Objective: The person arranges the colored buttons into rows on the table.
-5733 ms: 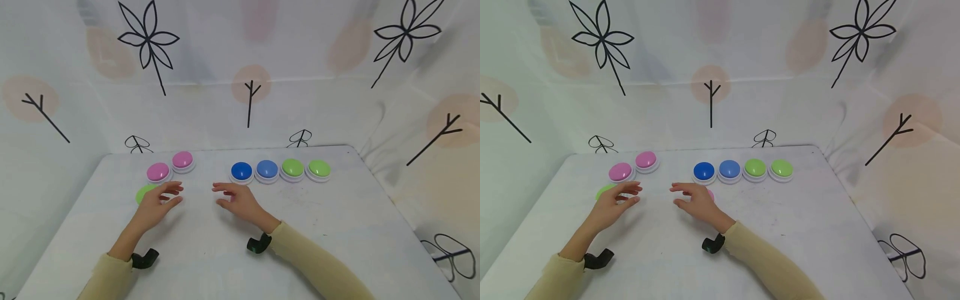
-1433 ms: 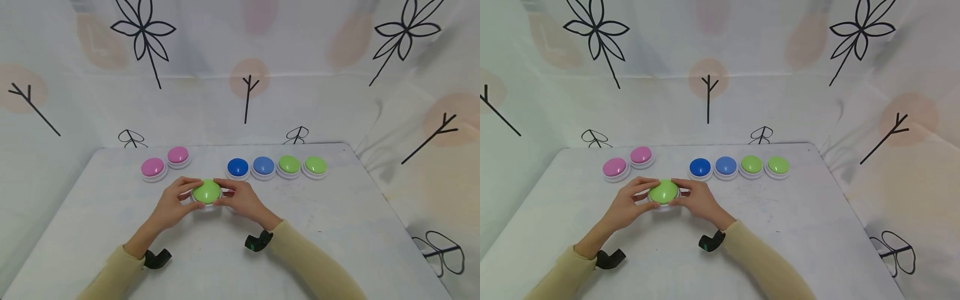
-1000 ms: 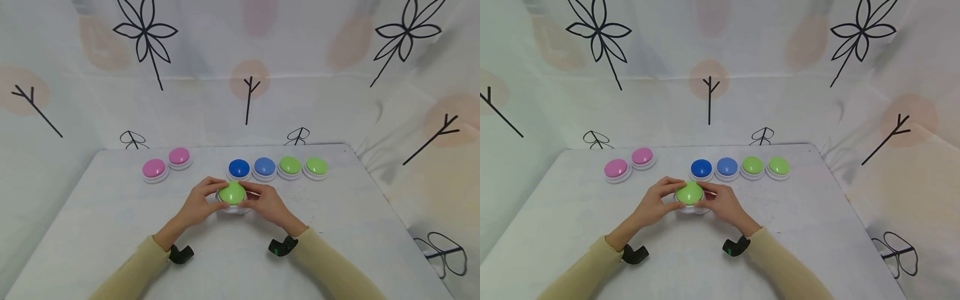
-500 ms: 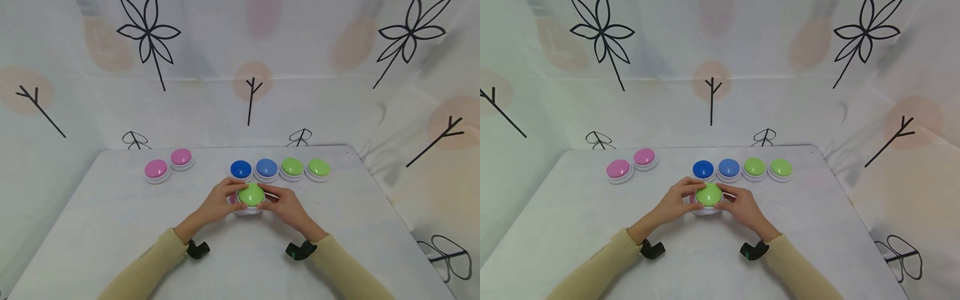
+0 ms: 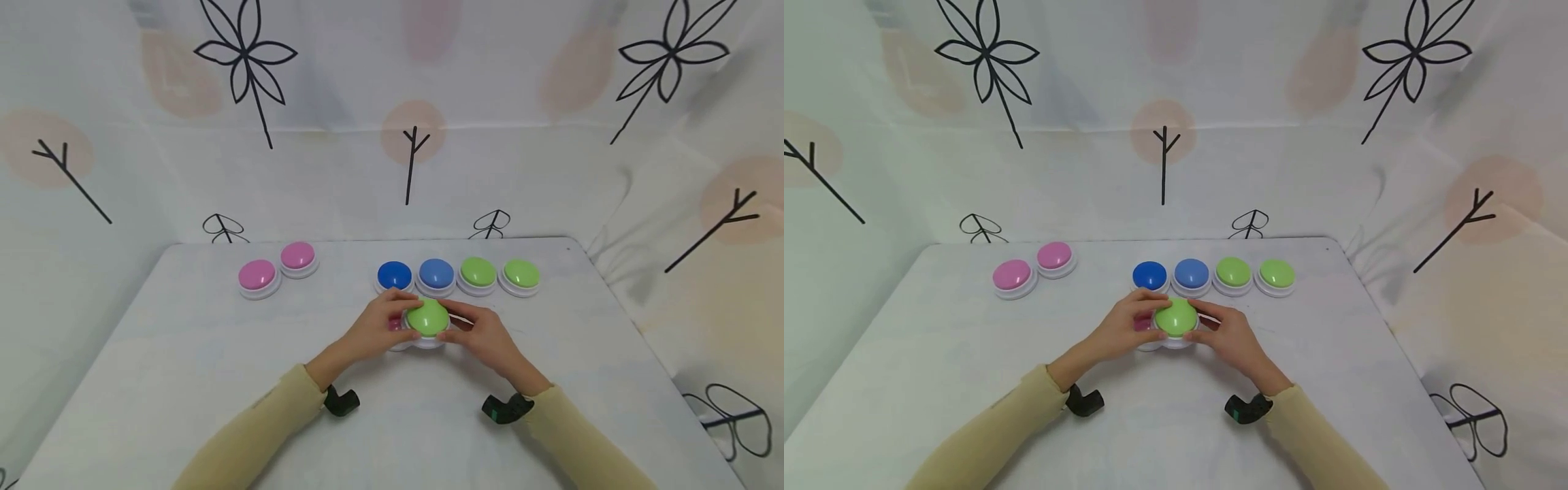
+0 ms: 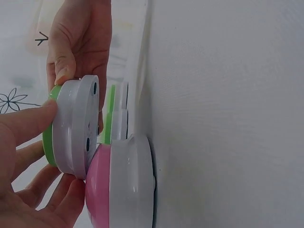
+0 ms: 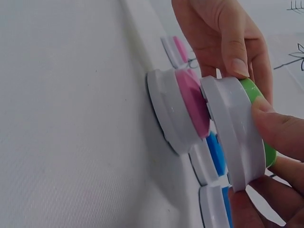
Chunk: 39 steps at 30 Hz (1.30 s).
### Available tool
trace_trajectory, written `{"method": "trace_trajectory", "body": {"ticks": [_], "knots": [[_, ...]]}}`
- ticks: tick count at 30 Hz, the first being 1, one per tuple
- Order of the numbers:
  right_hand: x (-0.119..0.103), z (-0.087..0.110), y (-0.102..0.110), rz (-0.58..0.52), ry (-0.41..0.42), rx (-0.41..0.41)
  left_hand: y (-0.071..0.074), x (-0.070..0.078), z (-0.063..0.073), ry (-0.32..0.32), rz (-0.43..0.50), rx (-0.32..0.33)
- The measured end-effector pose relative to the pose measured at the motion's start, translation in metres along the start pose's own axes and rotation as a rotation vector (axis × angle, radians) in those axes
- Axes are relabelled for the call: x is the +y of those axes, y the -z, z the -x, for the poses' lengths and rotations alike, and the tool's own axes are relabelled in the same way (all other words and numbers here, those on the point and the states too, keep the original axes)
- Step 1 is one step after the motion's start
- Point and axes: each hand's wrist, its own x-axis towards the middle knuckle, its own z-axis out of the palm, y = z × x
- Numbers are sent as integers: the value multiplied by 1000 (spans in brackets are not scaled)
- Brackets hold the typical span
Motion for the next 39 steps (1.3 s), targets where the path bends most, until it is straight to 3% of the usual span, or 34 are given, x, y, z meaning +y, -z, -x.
{"method": "trace_trajectory", "body": {"ticks": [22,32,39], "knots": [[11,8,15,23,-35,31,-19,4,-18,13,-83,-35],[19,9,18,66,-66,47,-29,-2,-24,12,-218,-63],[27,8,19,89,-52,34,-33,-2,-30,16,-402,-125]]}}
